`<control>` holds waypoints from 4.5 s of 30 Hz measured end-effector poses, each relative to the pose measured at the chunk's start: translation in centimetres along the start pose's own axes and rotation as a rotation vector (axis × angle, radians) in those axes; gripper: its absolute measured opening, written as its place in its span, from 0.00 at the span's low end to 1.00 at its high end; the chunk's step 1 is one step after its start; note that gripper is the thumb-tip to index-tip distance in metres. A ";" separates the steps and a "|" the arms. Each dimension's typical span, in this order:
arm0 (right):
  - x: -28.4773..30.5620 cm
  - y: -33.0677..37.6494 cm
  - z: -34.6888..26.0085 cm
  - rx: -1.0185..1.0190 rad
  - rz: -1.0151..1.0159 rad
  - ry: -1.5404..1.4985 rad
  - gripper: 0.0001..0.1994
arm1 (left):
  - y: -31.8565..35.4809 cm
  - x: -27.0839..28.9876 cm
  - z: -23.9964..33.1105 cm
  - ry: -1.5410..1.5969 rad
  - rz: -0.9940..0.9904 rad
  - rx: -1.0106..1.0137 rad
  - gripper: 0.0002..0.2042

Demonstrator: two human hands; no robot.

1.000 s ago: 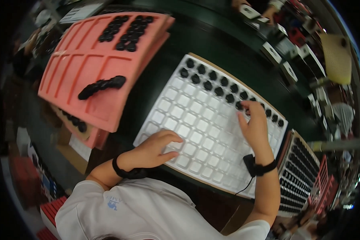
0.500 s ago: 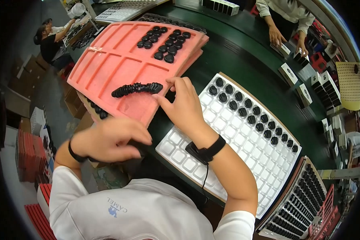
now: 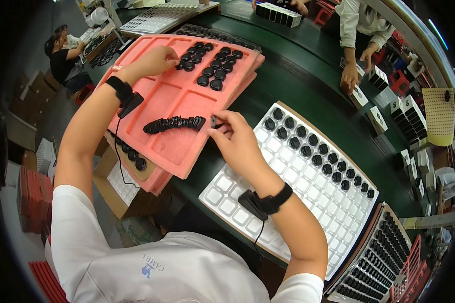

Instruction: The person picks up a black component from a pink foam tray, joins it with another component by hand, and places the assembled unit into a white plastic tray. This process is repeated throughout the video as the person works through the components on the tray.

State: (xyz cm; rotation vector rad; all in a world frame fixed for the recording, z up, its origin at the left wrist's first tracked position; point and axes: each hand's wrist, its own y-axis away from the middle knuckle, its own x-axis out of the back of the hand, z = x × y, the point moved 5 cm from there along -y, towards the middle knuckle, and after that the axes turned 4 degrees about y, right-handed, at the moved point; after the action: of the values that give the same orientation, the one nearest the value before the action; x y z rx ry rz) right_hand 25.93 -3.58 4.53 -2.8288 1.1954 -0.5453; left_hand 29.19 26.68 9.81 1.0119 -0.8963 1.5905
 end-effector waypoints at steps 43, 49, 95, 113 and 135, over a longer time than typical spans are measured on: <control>-1.5 23.0 -4.1 0.217 0.426 -0.285 0.08 | 31.6 -9.4 23.8 0.848 0.156 -0.770 0.21; -0.8 23.7 -2.0 0.225 0.423 -0.627 0.07 | 30.4 -13.0 23.6 1.579 -0.230 -0.439 0.20; 0.3 20.6 -0.6 0.092 0.445 -0.536 0.10 | 26.6 -15.0 21.8 1.417 -0.149 -0.516 0.18; 0.3 20.7 0.1 0.139 0.418 -0.543 0.12 | 26.8 -15.0 21.6 1.439 -0.143 -0.456 0.19; 2.3 20.6 -1.8 0.176 0.296 0.061 0.14 | 26.3 -15.4 21.5 1.413 -0.198 -0.434 0.20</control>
State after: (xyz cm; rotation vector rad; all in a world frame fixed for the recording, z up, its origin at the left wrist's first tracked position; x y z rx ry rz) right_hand 12.59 -19.50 3.76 -2.4483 1.4625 -0.6823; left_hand 9.60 -4.02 1.82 -0.3965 -0.0906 1.3864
